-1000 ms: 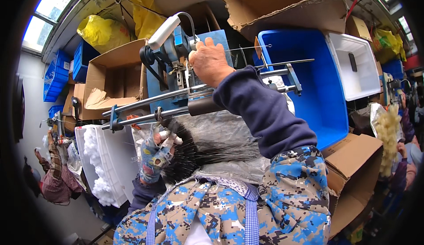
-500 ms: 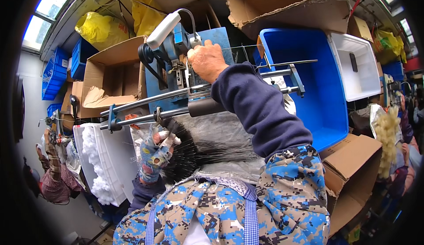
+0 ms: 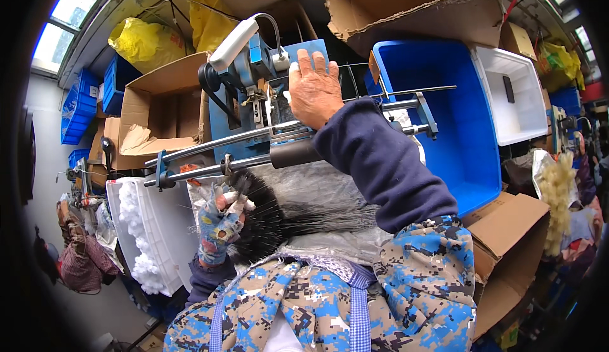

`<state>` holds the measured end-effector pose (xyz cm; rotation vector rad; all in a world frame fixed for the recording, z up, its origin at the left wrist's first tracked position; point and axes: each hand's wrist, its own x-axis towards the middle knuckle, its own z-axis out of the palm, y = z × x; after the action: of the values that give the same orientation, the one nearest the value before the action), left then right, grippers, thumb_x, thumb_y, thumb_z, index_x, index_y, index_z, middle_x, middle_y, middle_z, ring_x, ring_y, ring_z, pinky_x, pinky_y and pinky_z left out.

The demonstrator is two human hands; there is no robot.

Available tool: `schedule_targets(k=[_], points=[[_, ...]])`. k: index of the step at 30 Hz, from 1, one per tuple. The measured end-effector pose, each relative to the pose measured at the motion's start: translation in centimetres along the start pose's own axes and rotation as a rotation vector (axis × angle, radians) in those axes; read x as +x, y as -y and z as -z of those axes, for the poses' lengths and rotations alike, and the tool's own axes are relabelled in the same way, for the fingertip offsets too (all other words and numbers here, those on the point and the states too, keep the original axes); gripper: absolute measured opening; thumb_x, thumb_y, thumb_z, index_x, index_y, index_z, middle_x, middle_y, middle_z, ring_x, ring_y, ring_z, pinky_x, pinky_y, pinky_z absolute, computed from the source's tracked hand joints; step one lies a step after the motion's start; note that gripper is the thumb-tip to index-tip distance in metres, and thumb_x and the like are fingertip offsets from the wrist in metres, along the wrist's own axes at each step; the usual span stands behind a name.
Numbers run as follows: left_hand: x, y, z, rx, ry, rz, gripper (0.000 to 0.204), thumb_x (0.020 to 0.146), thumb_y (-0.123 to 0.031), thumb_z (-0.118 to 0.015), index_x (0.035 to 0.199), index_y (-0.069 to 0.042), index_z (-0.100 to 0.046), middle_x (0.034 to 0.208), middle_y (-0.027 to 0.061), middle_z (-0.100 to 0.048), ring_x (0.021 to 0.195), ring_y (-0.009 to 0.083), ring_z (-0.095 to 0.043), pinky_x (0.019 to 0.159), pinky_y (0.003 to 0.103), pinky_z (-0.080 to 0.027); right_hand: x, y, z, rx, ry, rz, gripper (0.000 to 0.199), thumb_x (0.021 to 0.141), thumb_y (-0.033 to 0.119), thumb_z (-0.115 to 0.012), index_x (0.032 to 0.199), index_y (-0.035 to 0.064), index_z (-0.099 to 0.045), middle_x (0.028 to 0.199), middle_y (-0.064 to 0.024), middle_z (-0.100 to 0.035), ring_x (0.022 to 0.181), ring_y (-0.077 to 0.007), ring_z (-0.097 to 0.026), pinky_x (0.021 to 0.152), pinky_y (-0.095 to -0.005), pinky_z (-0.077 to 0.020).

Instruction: The person repeatedly feeds black bristle bundles into a blue machine, pulls a lever to process them, and collects the finished bundles. The person wears patterned gloves and works in a cluttered workshop with cardboard boxes and plastic bins.

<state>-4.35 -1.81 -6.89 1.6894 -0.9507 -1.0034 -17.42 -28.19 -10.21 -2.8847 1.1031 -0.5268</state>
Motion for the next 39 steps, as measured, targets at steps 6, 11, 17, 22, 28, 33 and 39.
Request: schedule_targets(k=[6,11,17,22,28,33,39], points=[[0.7,0.5,-1.4,-0.008,0.07,-0.147,0.014,0.087,-0.006,-0.058,0.1,-0.001,-0.06,0.078,0.0082,-0.065,0.049,0.0049,-0.048,0.044,0.018,-0.037,-1.9,0.4,1.7,0.086,0.108,-0.078,0.054,0.07,0.029,-0.071,0.11,-0.004,-0.055,0.121,-0.0178,-0.035,0.105,-0.0322,-0.042,0.081,-0.0417,-0.0417],[0.2,1.0,-1.3,-0.084,0.062,-0.062,0.016,0.085,-0.004,-0.06,0.1,0.0,-0.059,0.077,0.0078,-0.065,0.054,0.0036,-0.051,0.047,0.017,-0.038,-2.4,0.2,1.7,0.173,0.202,-0.127,0.056,0.075,0.027,-0.068,0.115,-0.0068,-0.049,0.111,-0.0192,-0.039,0.094,-0.0318,-0.051,0.077,-0.0387,-0.0482],[0.3,0.9,-1.6,-0.119,0.06,-0.036,0.011,0.085,-0.008,-0.061,0.094,-0.001,-0.06,0.074,0.0058,-0.065,0.053,0.004,-0.049,0.046,0.017,-0.037,-1.7,2.6,0.8,0.186,0.173,-0.122,0.06,0.08,0.03,-0.063,0.121,-0.0088,-0.042,0.104,-0.0212,-0.046,0.087,-0.0338,-0.057,0.073,-0.039,-0.0495],[0.0,0.6,-1.7,-0.059,-0.009,-0.012,0.01,0.085,-0.009,-0.062,0.092,-0.002,-0.062,0.071,0.003,-0.064,0.054,0.0045,-0.05,0.047,0.018,-0.038,-0.4,5.6,-0.6,0.118,0.139,-0.089,0.067,0.078,0.033,-0.064,0.122,-0.0107,-0.04,0.098,-0.0189,-0.049,0.079,-0.0286,-0.058,0.064,-0.0354,-0.0512],[0.3,-0.4,-1.3,0.091,0.036,-0.195,0.008,0.085,-0.007,-0.06,0.091,-0.002,-0.064,0.073,0.0031,-0.063,0.053,0.0058,-0.051,0.047,0.019,-0.038,0.0,6.8,-0.3,0.228,0.153,-0.029,0.062,0.078,0.032,-0.063,0.116,-0.0119,-0.042,0.097,-0.0207,-0.051,0.079,-0.03,-0.058,0.064,-0.0358,-0.0516],[-0.4,0.8,0.5,-0.251,-0.036,0.243,0.015,0.089,-0.008,-0.053,0.101,0.0,-0.059,0.082,0.0099,-0.066,0.061,0.0077,-0.055,0.056,0.019,-0.043,-1.5,1.8,0.5,0.142,0.24,-0.029,0.052,0.073,0.023,-0.066,0.108,-0.0107,-0.047,0.099,-0.0212,-0.048,0.087,-0.0319,-0.055,0.075,-0.0368,-0.0489],[0.2,0.4,-0.5,-0.35,-0.06,0.14,0.017,0.09,-0.006,-0.052,0.105,0.001,-0.057,0.083,0.0127,-0.064,0.053,0.0074,-0.051,0.045,0.019,-0.039,-0.9,-2.2,3.9,-0.119,0.019,-0.005,0.034,0.072,0.021,-0.068,0.097,-0.0006,-0.059,0.101,-0.0115,-0.05,0.091,-0.0258,-0.05,0.073,-0.0392,-0.0406]])
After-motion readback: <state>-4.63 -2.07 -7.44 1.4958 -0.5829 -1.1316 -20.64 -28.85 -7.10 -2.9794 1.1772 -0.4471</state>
